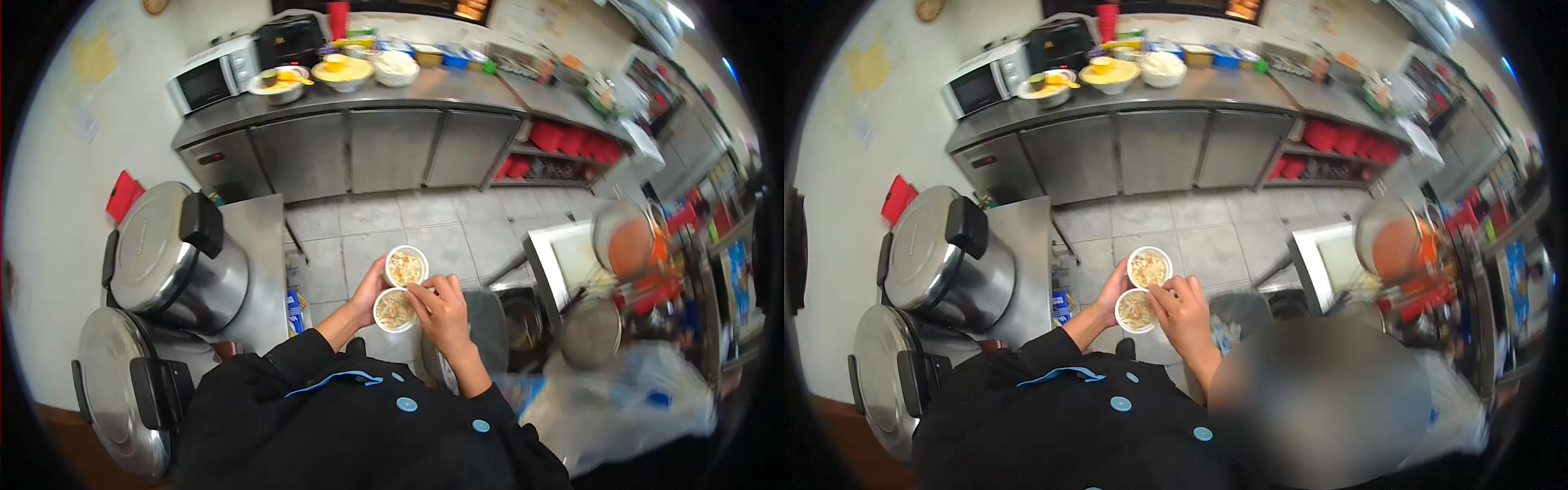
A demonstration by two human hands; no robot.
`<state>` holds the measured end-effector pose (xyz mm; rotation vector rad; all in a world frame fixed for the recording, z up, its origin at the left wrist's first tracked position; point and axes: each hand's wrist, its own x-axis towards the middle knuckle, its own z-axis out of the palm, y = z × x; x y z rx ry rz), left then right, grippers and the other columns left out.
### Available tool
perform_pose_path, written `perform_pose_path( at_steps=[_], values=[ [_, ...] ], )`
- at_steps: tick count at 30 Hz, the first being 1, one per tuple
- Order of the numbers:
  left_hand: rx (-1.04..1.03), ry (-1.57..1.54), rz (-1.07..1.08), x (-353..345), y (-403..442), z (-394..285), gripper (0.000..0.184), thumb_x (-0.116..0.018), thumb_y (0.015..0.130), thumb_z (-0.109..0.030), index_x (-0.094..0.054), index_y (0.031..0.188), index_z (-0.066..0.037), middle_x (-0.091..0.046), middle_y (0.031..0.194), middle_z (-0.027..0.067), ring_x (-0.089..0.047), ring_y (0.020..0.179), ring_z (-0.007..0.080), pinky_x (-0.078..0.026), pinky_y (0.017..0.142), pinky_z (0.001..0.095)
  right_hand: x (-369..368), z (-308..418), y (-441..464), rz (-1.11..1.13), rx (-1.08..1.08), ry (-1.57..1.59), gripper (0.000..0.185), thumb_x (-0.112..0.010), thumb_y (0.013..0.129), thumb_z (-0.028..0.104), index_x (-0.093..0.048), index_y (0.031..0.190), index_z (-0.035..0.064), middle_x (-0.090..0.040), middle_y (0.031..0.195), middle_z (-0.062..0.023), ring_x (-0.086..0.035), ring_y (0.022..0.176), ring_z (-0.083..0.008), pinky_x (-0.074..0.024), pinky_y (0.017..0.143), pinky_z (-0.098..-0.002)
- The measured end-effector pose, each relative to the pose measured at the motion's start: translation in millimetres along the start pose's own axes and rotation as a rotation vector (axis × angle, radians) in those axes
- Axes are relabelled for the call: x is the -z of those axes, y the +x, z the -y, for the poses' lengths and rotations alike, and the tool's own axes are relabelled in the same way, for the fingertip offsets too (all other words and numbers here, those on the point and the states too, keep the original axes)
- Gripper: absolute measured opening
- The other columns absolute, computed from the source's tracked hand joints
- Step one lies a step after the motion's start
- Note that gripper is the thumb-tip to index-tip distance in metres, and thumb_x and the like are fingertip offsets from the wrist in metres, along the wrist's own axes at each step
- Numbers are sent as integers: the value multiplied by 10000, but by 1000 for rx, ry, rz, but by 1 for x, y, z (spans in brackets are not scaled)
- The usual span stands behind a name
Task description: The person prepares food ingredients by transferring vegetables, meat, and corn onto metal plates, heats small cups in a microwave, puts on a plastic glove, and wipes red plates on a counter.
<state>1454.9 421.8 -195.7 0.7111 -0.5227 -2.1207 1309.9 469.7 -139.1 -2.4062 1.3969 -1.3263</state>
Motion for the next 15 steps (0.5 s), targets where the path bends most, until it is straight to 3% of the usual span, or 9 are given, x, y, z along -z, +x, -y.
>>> perform_pose_path(
  at_steps=[3,9,12,15],
  values=[
    [-54,141,-6,15,27,-53,616,-276,912,-555,-428,1256,-67,-535,1172,111,-556,1043,200,-468,884,334,-34,-31,56,111,71,82,173,-698,686,46,-650,853,41,-527,736,-59,-477,695,-228,-415,601,-330],
    [56,71,-23,56,114,-98,650,-279,898,-588,-450,1238,-62,-567,1123,107,-589,980,197,-486,846,341,-85,-116,149,416,172,249,106,-671,685,25,-571,719,27,-522,724,-83,-480,718,-264,-416,624,-347],
    [234,-31,-98,83,166,-120,740,-322,841,-664,-477,1224,-50,-595,1098,133,-611,943,227,-489,830,371,-123,-163,202,625,195,271,91,-630,687,43,-566,734,-1,-528,755,-127,-498,766,-296,-442,687,-375],
    [191,-118,-206,88,207,-159,759,-307,828,-688,-516,1181,-50,-603,1060,105,-596,970,215,-486,820,358,-162,-200,265,612,339,341,107,-645,688,59,-549,693,11,-532,721,-104,-489,718,-280,-428,627,-361]
  ],
)
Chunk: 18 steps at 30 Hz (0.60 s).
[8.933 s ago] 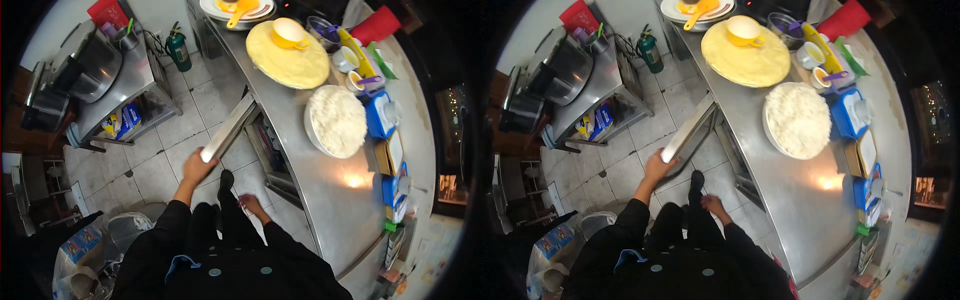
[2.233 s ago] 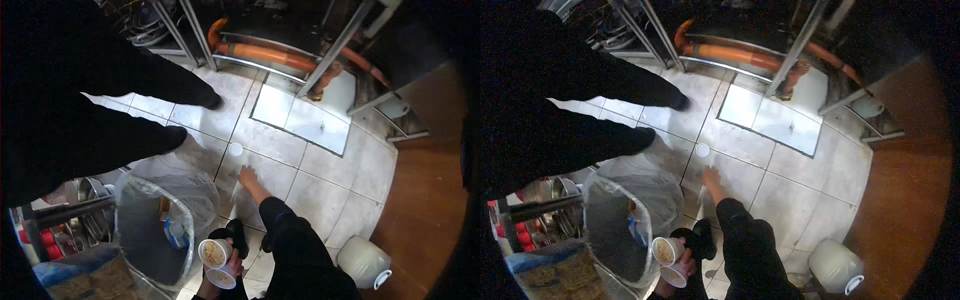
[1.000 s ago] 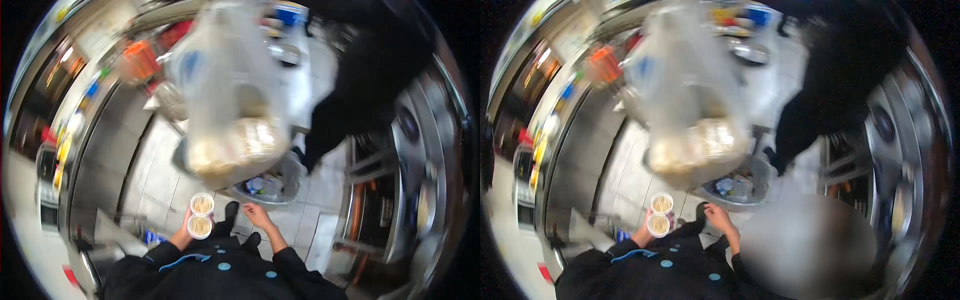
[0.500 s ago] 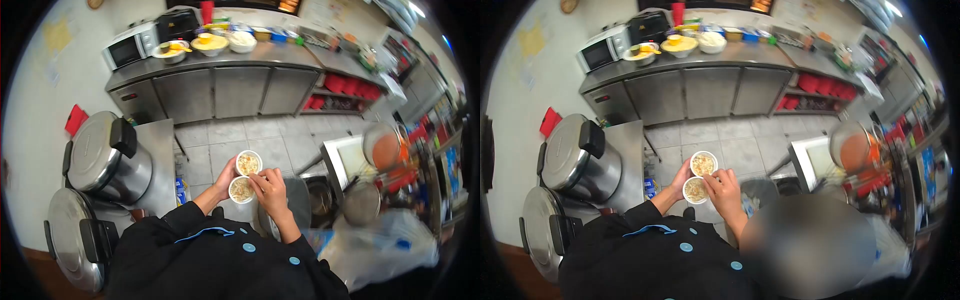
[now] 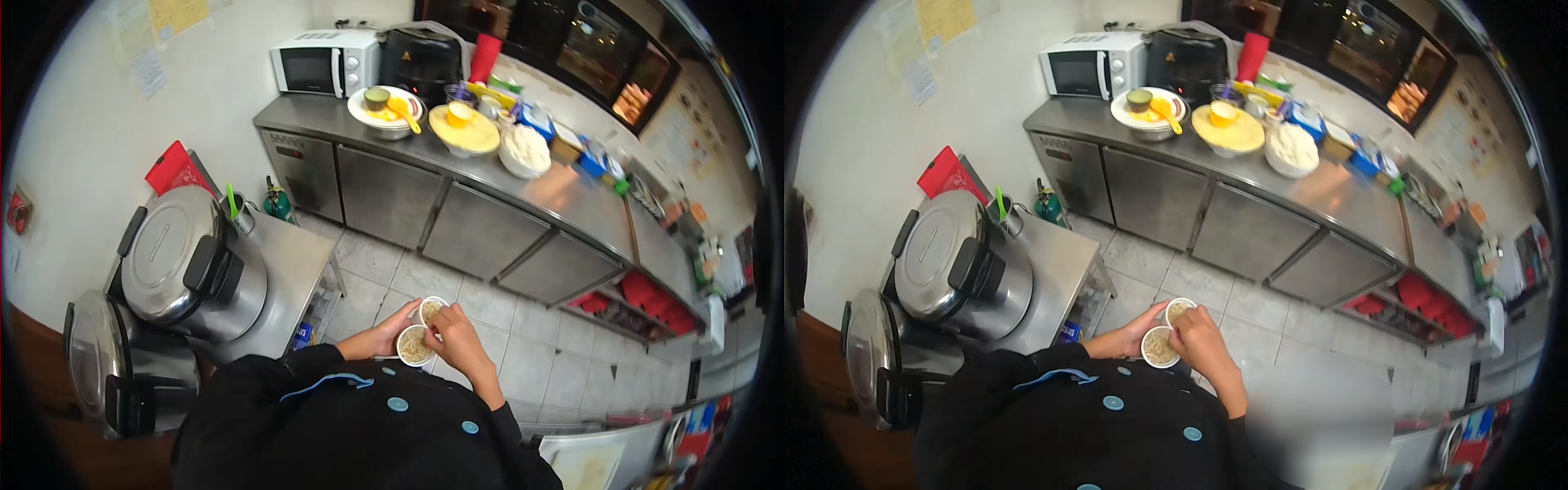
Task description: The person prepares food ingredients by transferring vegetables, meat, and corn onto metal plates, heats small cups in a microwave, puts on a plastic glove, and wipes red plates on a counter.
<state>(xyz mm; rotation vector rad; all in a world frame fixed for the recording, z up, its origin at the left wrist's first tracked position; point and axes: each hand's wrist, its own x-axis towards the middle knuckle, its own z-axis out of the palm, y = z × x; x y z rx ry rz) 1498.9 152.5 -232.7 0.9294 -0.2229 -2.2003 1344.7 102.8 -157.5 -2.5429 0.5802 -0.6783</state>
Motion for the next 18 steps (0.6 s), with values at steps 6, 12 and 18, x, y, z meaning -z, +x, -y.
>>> perform_pose_path(
  at_steps=[6,12,18],
  values=[
    [-264,-146,-51,26,30,-77,759,-358,824,-672,-427,1251,-48,-543,1149,137,-565,997,270,-425,900,439,28,-84,119,165,220,22,104,-619,679,65,-540,717,10,-530,718,-121,-489,705,-275,-432,622,-357],
    [-484,-23,-537,150,31,-167,526,-542,841,-451,-441,1215,-95,-558,1071,124,-577,907,256,-476,806,399,40,-150,219,82,219,47,101,-624,672,39,-529,697,17,-524,707,-111,-493,703,-272,-429,630,-357],
    [-757,-75,-755,253,12,-378,336,-559,849,-284,-481,1134,-124,-573,955,35,-578,834,182,-505,707,344,74,-194,294,-74,10,-78,124,-641,650,13,-524,690,22,-505,677,-99,-476,675,-275,-393,608,-364]
  ],
)
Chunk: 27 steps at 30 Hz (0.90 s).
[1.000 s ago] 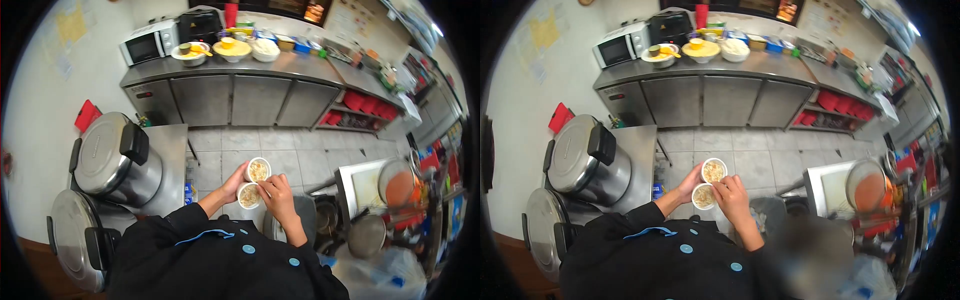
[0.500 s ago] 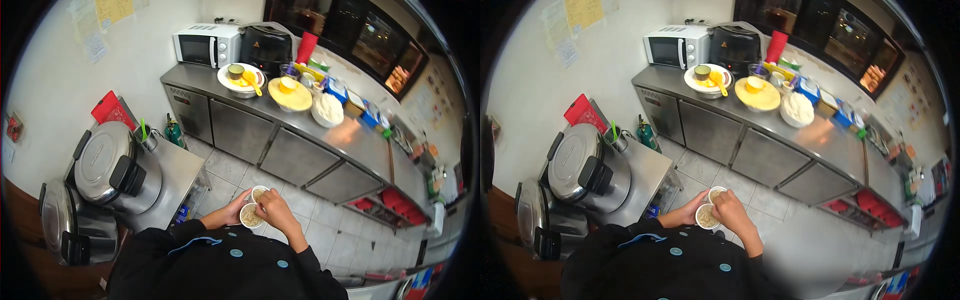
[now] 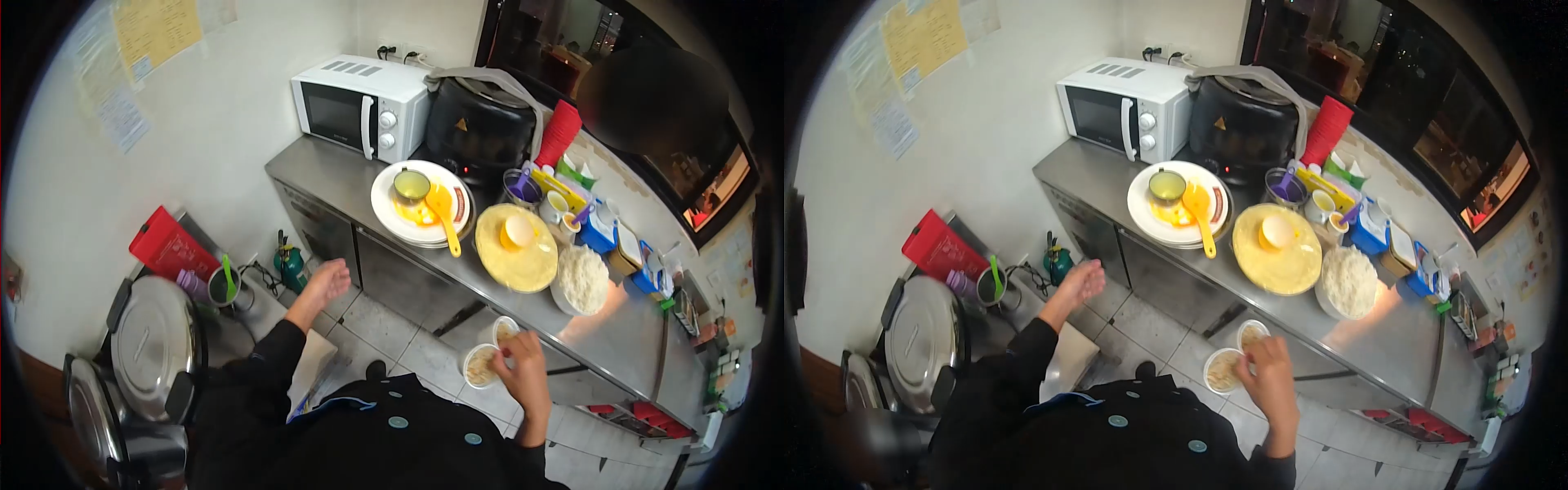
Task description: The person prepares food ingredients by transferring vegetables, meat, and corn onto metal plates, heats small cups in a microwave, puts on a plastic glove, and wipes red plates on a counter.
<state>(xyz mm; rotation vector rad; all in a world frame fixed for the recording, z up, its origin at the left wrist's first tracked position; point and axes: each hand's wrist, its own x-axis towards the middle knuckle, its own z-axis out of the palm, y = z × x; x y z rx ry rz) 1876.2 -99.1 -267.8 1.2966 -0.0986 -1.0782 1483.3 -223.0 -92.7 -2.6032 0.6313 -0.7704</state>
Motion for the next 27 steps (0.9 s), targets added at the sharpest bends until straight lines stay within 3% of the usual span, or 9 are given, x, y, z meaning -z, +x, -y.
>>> perform_pose_path(
  at_steps=[4,7,9,11,14,15,19,22,27],
  values=[
    [-173,61,-19,-37,126,-104,427,-611,815,-227,-452,1194,-114,-554,1009,45,-563,856,174,-505,725,336,31,-18,43,0,-112,-146,141,-647,623,-14,-534,703,16,-508,707,-105,-476,694,-288,-399,604,-372],
    [-362,320,-170,-81,200,-180,542,-660,774,-222,-420,1237,-76,-520,1111,96,-528,993,238,-473,804,371,52,-37,80,15,-109,-186,148,-649,615,-15,-532,698,19,-501,703,-104,-468,679,-285,-394,592,-373],
    [-405,382,-208,-87,247,-195,572,-671,764,-223,-411,1247,-61,-509,1143,117,-511,1041,261,-459,834,379,62,-46,103,44,-89,-196,153,-652,610,-18,-533,698,20,-497,698,-102,-465,676,-284,-393,588,-373],
    [-740,565,-428,-89,314,-214,587,-687,748,-192,-406,1242,-46,-523,1139,140,-514,1061,278,-425,881,375,70,-61,133,70,-19,-234,172,-655,596,-30,-533,707,19,-489,698,-95,-464,674,-285,-389,579,-373],
    [-802,538,-292,-93,351,-223,563,-703,720,-140,-428,1198,-29,-561,1066,138,-550,998,262,-440,845,353,69,-68,183,93,22,-242,177,-649,595,-41,-531,714,16,-495,715,-96,-463,669,-287,-386,569,-374],
    [-834,477,-302,-105,336,-225,476,-739,673,-117,-494,1067,-11,-597,889,114,-585,827,245,-459,749,358,67,-69,199,108,66,-251,175,-646,600,-44,-533,719,16,-500,731,-99,-471,678,-287,-399,579,-375],
    [-975,643,-468,-112,334,-228,415,-807,590,-175,-512,834,-14,-553,678,92,-539,615,213,-436,591,360,45,-66,265,184,212,-219,184,-661,613,-17,-545,753,9,-506,757,-103,-501,727,-287,-438,646,-356],
    [-887,617,-710,-117,309,-224,433,-813,593,-199,-493,818,-12,-529,657,89,-511,598,212,-430,562,348,8,-57,318,245,315,-197,170,-657,642,23,-551,775,5,-519,788,-109,-505,748,-287,-445,669,-350],
    [-871,426,-458,-39,262,-204,466,-780,679,-186,-471,978,-5,-531,793,34,-466,668,107,-429,574,295,-121,-29,420,175,463,22,120,-639,691,62,-534,742,34,-507,767,-102,-493,740,-278,-436,655,-355]
  ],
)
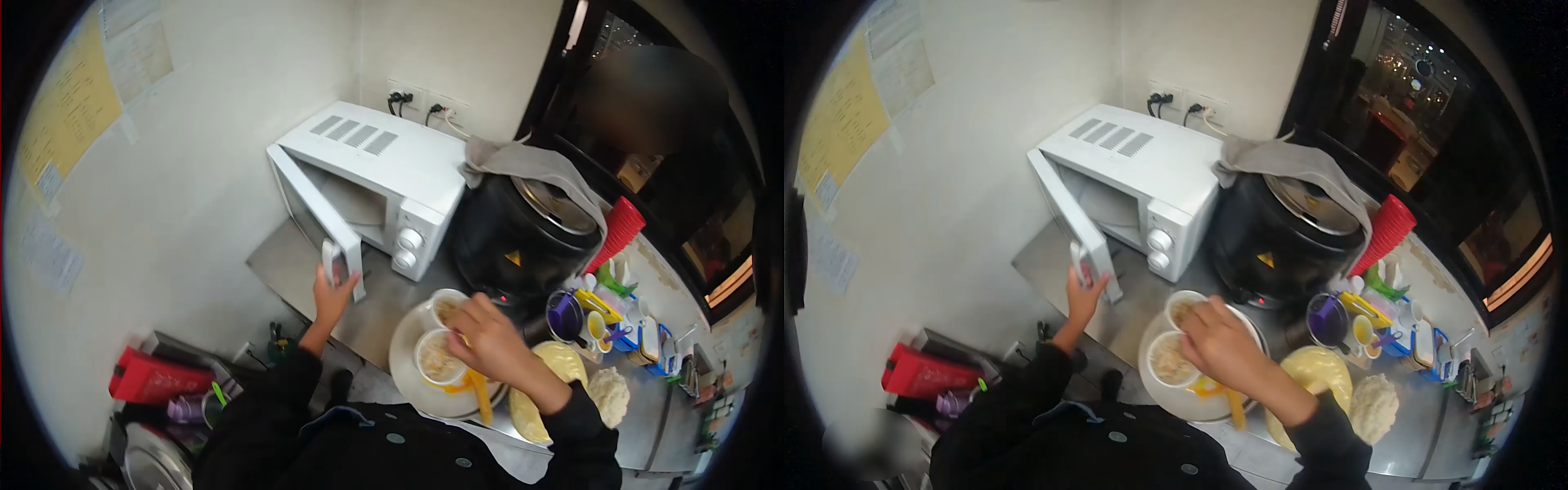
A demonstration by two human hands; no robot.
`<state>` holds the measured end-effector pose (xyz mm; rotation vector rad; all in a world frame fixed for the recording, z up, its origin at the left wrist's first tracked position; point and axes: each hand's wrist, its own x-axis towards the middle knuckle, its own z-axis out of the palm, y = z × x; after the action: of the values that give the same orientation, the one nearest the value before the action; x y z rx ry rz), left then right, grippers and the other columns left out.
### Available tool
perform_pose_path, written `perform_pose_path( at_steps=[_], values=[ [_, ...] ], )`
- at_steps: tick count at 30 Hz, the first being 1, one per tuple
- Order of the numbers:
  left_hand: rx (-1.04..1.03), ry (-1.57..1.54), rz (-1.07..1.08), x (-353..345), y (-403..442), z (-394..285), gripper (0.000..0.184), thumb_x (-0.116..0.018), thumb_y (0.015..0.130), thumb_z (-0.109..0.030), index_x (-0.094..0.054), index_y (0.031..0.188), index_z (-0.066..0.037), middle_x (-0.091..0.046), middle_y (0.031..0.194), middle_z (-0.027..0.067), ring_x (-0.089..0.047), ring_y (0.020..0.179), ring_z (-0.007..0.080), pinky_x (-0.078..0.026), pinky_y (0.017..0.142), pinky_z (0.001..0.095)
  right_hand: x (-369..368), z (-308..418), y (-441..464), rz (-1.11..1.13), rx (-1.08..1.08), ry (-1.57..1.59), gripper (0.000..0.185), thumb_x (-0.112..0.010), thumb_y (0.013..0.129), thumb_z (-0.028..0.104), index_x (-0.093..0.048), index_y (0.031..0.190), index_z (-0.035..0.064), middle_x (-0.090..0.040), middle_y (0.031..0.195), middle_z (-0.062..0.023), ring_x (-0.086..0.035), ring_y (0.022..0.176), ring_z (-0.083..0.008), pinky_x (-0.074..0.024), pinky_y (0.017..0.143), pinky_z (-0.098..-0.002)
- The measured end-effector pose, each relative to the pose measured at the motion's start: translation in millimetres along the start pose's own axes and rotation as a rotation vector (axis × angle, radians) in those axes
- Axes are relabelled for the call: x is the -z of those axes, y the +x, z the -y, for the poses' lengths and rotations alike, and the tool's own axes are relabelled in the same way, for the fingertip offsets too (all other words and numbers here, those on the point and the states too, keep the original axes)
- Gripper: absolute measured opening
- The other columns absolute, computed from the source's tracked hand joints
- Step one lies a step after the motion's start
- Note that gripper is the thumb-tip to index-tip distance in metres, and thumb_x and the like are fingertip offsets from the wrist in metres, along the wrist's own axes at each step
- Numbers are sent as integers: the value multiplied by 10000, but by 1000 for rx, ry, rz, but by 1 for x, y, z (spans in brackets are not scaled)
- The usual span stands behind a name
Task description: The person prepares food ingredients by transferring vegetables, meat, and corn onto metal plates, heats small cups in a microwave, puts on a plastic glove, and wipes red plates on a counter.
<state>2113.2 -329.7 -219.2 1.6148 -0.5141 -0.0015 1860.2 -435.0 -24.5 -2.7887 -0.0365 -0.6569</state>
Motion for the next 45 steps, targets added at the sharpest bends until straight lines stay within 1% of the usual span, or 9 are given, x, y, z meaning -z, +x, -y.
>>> perform_pose_path(
  at_steps=[11,15,17,19,23,29,37,40,45],
  values=[
    [335,-140,259,233,18,82,610,-715,743,-172,-348,1191,21,-557,977,79,-565,894,165,-457,798,304,-306,-169,274,-82,-506,-208,215,-546,752,155,-578,877,-17,-588,933,-216,-552,899,-355,-450,813,-402],
    [394,-173,422,247,29,71,599,-725,733,-217,-378,1169,3,-560,968,72,-561,907,165,-448,808,304,-352,-221,304,-437,-524,-235,251,-497,759,97,-580,954,-37,-590,968,-264,-580,914,-388,-472,796,-435],
    [267,52,611,240,32,66,607,-730,723,-212,-384,1178,-8,-544,1035,98,-540,971,198,-433,834,330,-337,-205,303,-627,-529,-272,255,-480,762,72,-589,964,-36,-598,948,-270,-588,894,-399,-477,781,-446],
    [159,156,808,223,35,60,564,-666,778,-190,-358,1213,-5,-515,1051,153,-519,1010,279,-391,891,367,-263,-127,278,304,-719,-161,272,-527,737,85,-599,989,10,-607,982,-244,-573,969,-350,-434,879,-420],
    [-79,131,1027,132,57,29,374,-591,850,-194,-431,1115,16,-521,1007,239,-529,970,372,-412,841,402,-225,-69,148,17,-809,-10,185,-538,730,39,-612,880,-39,-616,794,-257,-612,735,-400,-493,705,-439],
    [-537,-74,865,-15,100,42,253,-705,763,-199,-516,761,-30,-594,635,149,-584,567,342,-445,480,365,-248,-67,66,-543,-1285,160,235,-579,802,171,-602,880,-50,-633,785,-227,-633,677,-350,-498,641,-390],
    [-392,5,881,-42,108,32,317,-716,748,-207,-548,956,-36,-633,814,138,-628,724,282,-493,634,352,-274,-100,93,-570,-1382,66,628,-538,838,482,-540,903,-142,-601,773,-307,-605,790,-425,-465,703,-439],
    [-497,0,770,-24,108,33,340,-711,735,-160,-547,1010,-44,-599,956,125,-599,857,274,-478,751,352,-288,-103,91,-758,-1308,77,607,-506,855,502,-515,875,-105,-597,700,-222,-613,690,-331,-470,616,-407],
    [-420,52,891,22,99,47,345,-693,714,-96,-549,1024,-49,-547,1014,108,-563,915,268,-456,801,340,-286,-92,95,-1071,-1205,1382,424,-415,906,485,-438,804,75,-427,626,-10,-413,510,-100,-301,432,-240]
  ],
)
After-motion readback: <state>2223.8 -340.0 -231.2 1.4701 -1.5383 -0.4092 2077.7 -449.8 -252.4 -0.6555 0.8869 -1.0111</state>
